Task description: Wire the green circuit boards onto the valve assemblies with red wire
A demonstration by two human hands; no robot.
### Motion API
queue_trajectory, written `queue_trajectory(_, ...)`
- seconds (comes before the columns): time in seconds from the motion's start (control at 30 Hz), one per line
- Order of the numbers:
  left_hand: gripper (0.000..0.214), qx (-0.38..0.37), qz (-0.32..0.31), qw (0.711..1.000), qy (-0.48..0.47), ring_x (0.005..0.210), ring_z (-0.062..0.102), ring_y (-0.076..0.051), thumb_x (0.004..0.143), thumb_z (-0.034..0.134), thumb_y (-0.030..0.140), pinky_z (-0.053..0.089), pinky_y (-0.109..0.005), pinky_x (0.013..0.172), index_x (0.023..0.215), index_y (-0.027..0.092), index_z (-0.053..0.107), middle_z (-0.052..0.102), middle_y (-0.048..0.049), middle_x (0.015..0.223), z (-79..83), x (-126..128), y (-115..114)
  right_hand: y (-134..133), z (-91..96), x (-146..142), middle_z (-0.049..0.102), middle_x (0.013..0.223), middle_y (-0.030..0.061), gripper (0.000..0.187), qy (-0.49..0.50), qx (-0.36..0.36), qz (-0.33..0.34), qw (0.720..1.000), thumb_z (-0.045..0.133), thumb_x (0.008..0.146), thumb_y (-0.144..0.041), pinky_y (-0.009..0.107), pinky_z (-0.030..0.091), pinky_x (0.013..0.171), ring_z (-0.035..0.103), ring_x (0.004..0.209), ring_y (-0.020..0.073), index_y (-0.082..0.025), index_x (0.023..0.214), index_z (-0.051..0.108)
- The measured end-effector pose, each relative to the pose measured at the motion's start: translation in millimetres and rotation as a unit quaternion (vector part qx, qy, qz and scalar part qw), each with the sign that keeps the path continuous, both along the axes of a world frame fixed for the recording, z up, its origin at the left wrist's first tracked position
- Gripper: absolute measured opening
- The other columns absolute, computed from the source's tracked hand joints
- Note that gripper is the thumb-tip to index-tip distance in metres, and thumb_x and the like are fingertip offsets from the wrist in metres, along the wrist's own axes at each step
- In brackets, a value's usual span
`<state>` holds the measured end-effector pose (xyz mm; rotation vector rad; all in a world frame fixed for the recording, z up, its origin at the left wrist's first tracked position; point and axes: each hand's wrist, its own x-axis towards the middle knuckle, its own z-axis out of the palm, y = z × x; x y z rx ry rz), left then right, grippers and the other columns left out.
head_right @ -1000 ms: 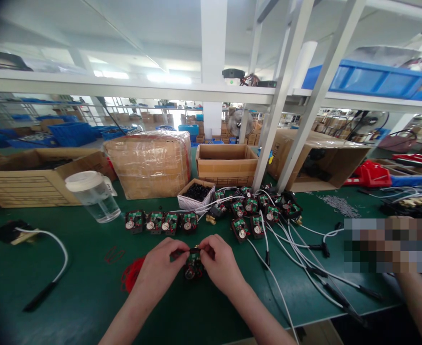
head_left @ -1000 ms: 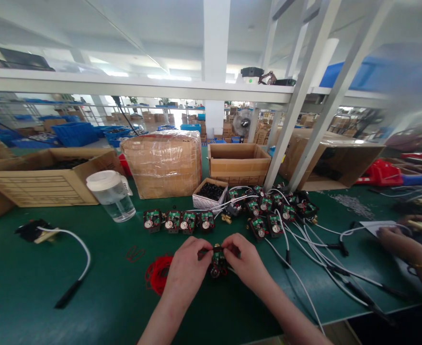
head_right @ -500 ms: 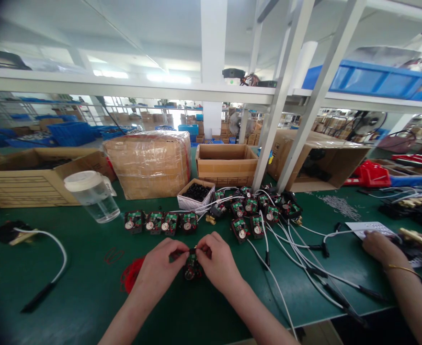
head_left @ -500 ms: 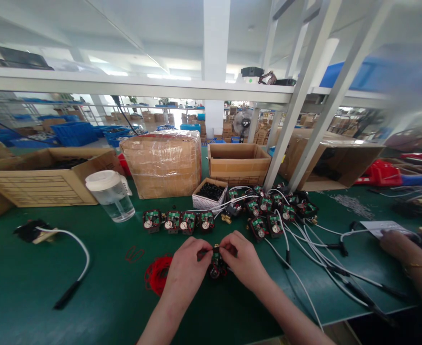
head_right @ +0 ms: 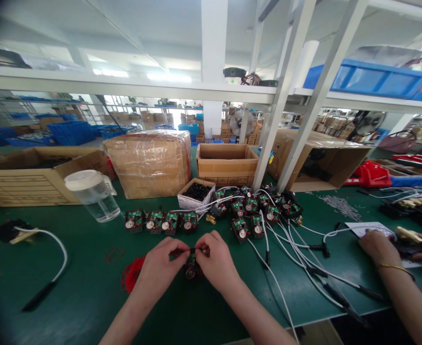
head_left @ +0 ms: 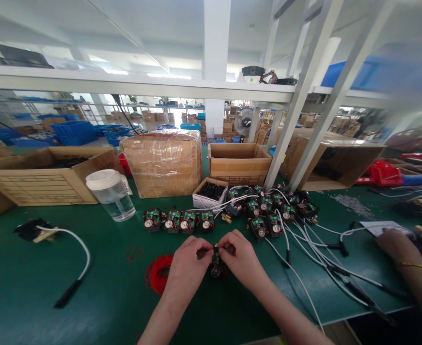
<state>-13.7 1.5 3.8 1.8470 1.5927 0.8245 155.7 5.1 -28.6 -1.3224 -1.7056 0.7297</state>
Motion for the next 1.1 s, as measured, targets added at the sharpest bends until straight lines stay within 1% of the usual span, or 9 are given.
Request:
queue_trajectory(0.17, 0.014, 0.002, 0.004, 1.0, -0.015, 0.078, 0.065, -0.018, 0.08, 0.06, 0.024, 0.049, -0.03, 0.074, 0.076, 0.024, 0.073, 0.067, -0.0001, 0.081, -3.3, -3, 0, 3, -3.0, 6, 0.055, 0.08, -0.0018, 0.013, 0.036, -0.038, -0.002, 0.999, 0.063, 0.076, -0.008, 0.025, 0.045, 0.06, 0.055, 0.067, 0.0138, -0.021, 0.079, 0.066)
queue_trajectory(0.37, 0.013, 0.009, 0.007, 0.999, -0.044, 0.08, 0.065, -0.019, 0.081, 0.06, 0.026, 0.05, -0.031, 0.074, 0.078, 0.024, 0.073, 0.068, -0.0007, 0.083, -8.7, -4, -1, 3, -8.8, 6, 0.059, 0.077, -0.002, 0.007, 0.069, -0.053, -0.002, 0.996, 0.063, 0.078, -0.014, 0.026, 0.046, 0.062, 0.057, 0.068, 0.0148, -0.021, 0.081, 0.065)
queue_trajectory(0.43, 0.014, 0.014, 0.006, 0.999, -0.051, 0.08, 0.065, -0.019, 0.081, 0.059, 0.027, 0.051, -0.031, 0.075, 0.078, 0.024, 0.072, 0.068, -0.0011, 0.083, -10.4, -4, -1, 3, -9.4, 7, 0.061, 0.076, -0.0018, 0.003, 0.083, -0.06, 0.003, 0.995, 0.063, 0.081, -0.019, 0.026, 0.045, 0.063, 0.057, 0.069, 0.015, -0.02, 0.081, 0.066)
queue_trajectory(0.57, 0.016, 0.006, -0.004, 0.998, -0.06, 0.081, 0.066, -0.02, 0.083, 0.059, 0.03, 0.052, -0.032, 0.076, 0.081, 0.024, 0.073, 0.069, -0.0021, 0.086, -13.7, -6, -2, 2, -8.5, 12, 0.06, 0.071, -0.0017, 0.017, 0.117, -0.096, 0.026, 0.988, 0.056, 0.089, -0.029, 0.025, 0.044, 0.061, 0.056, 0.066, 0.0148, -0.019, 0.084, 0.068)
queue_trajectory(0.63, 0.016, 0.002, -0.009, 0.998, -0.064, 0.082, 0.066, -0.02, 0.084, 0.059, 0.031, 0.052, -0.032, 0.077, 0.083, 0.024, 0.074, 0.069, -0.0022, 0.088, -15.1, -7, -2, 2, -8.1, 16, 0.061, 0.072, -0.0017, 0.015, 0.124, -0.106, 0.038, 0.986, 0.057, 0.089, -0.028, 0.025, 0.045, 0.061, 0.057, 0.067, 0.0148, -0.02, 0.087, 0.069)
queue_trajectory(0.77, 0.016, -0.001, -0.013, 0.998, -0.065, 0.082, 0.066, -0.019, 0.084, 0.06, 0.032, 0.053, -0.032, 0.077, 0.087, 0.024, 0.074, 0.069, -0.0019, 0.089, -15.7, -10, -2, 2, -7.4, 18, 0.064, 0.079, -0.0013, 0.01, 0.111, -0.113, 0.055, 0.986, 0.063, 0.084, -0.024, 0.026, 0.046, 0.065, 0.059, 0.072, 0.0153, -0.02, 0.091, 0.069)
queue_trajectory(0.93, 0.014, -0.001, -0.009, 0.998, -0.063, 0.081, 0.066, -0.019, 0.083, 0.061, 0.029, 0.052, -0.03, 0.075, 0.084, 0.024, 0.075, 0.069, -0.0012, 0.087, -14.6, -10, -2, 4, -6.6, 16, 0.061, 0.076, -0.0019, 0.007, 0.08, -0.088, 0.046, 0.992, 0.061, 0.085, -0.023, 0.027, 0.044, 0.065, 0.057, 0.071, 0.0155, -0.02, 0.086, 0.067)
queue_trajectory(1.1, 0.013, 0.0, -0.009, 0.998, -0.066, 0.081, 0.066, -0.018, 0.084, 0.061, 0.027, 0.051, -0.031, 0.076, 0.083, 0.024, 0.074, 0.068, -0.001, 0.087, -15.2, -9, -3, 1, -5.9, 15, 0.06, 0.079, -0.0013, 0.007, 0.065, -0.077, 0.04, 0.994, 0.06, 0.084, -0.018, 0.027, 0.045, 0.066, 0.057, 0.072, 0.0159, -0.02, 0.089, 0.066)
